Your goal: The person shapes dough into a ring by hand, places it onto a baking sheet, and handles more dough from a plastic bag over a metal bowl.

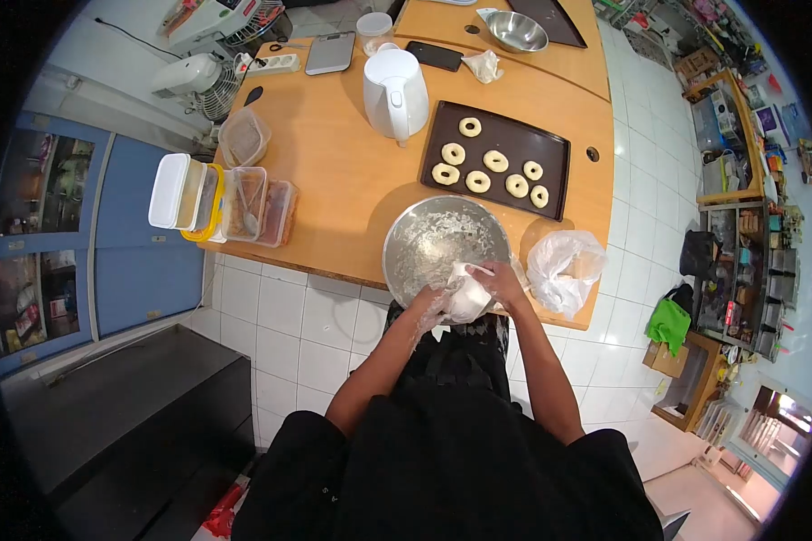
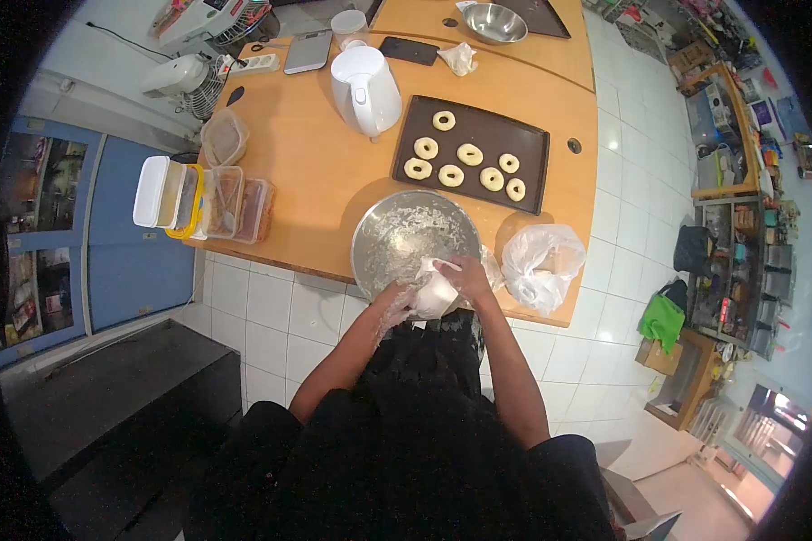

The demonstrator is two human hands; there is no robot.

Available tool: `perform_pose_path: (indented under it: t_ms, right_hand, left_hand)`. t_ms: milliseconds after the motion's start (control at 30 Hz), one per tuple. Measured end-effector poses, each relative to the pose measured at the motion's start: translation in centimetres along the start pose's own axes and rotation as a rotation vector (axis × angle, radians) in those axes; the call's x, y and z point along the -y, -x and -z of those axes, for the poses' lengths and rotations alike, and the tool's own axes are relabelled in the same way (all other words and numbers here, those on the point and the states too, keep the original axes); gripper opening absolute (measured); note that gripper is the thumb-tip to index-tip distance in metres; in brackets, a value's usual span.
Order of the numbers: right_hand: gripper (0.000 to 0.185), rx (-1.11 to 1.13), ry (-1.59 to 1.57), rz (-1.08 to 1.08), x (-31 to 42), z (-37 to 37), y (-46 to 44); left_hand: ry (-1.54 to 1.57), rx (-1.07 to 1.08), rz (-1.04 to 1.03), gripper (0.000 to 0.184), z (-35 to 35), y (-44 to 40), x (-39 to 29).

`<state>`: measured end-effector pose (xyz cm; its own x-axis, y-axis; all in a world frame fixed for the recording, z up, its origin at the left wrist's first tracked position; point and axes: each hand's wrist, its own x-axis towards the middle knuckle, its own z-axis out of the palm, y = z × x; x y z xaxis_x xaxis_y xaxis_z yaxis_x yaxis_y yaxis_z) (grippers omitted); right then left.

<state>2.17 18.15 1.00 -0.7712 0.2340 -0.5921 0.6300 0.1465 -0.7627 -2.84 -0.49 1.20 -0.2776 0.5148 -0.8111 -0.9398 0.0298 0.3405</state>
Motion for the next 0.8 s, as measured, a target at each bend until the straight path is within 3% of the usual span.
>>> perform_pose_path:
  t_ms: [67, 167, 267, 367, 467, 567, 667, 800]
  right_hand:
    - [0.044, -0.013, -0.121, 0.027, -1.4, -0.5, -0.5]
    - [0.040, -0.145, -0.037, 0.002, -2.0, -1.2, -0.7]
    - [0.037, -0.288, 0.214, 0.180, -1.8, -1.7, -0.7]
    - [0.035, -0.232, 0.240, 0.131, -0.4, -1.9, 0.2]
    - [0.036, -0.287, 0.298, -0.003, 0.6, -1.6, 0.3]
    - [0.035, -0.273, 0.291, 0.100, 0.3, -1.8, 0.2]
    - [0.034, -0.279, 0.231, 0.093, 0.8, -1.7, 0.3]
    - [0.033, -0.268, 0.243, 0.119, -0.5, -2.2, -0.6]
  left_hand:
    - [0.007, -0.128, -0.063, 0.038, -0.9, 0.6, -0.1]
    - [-0.207, -0.182, -0.101, 0.039, 0.5, -0.9, 0.7]
    - [-0.257, -0.106, -0.151, 0.040, 0.7, -0.7, 0.2]
    - [-0.174, -0.071, -0.318, 0.037, 1.9, -2.6, 1.1]
    - [-0.282, 0.001, -0.258, 0.034, 3.9, -5.1, 2.7]
    - [-0.133, -0.030, -0.328, 0.038, 2.5, -3.9, 2.1]
    - [-0.131, -0.084, -0.227, 0.039, 0.1, 0.9, -0.7]
    - [-0.227, -0.044, -0.225, 0.044, 1.6, -1.0, -0.4]
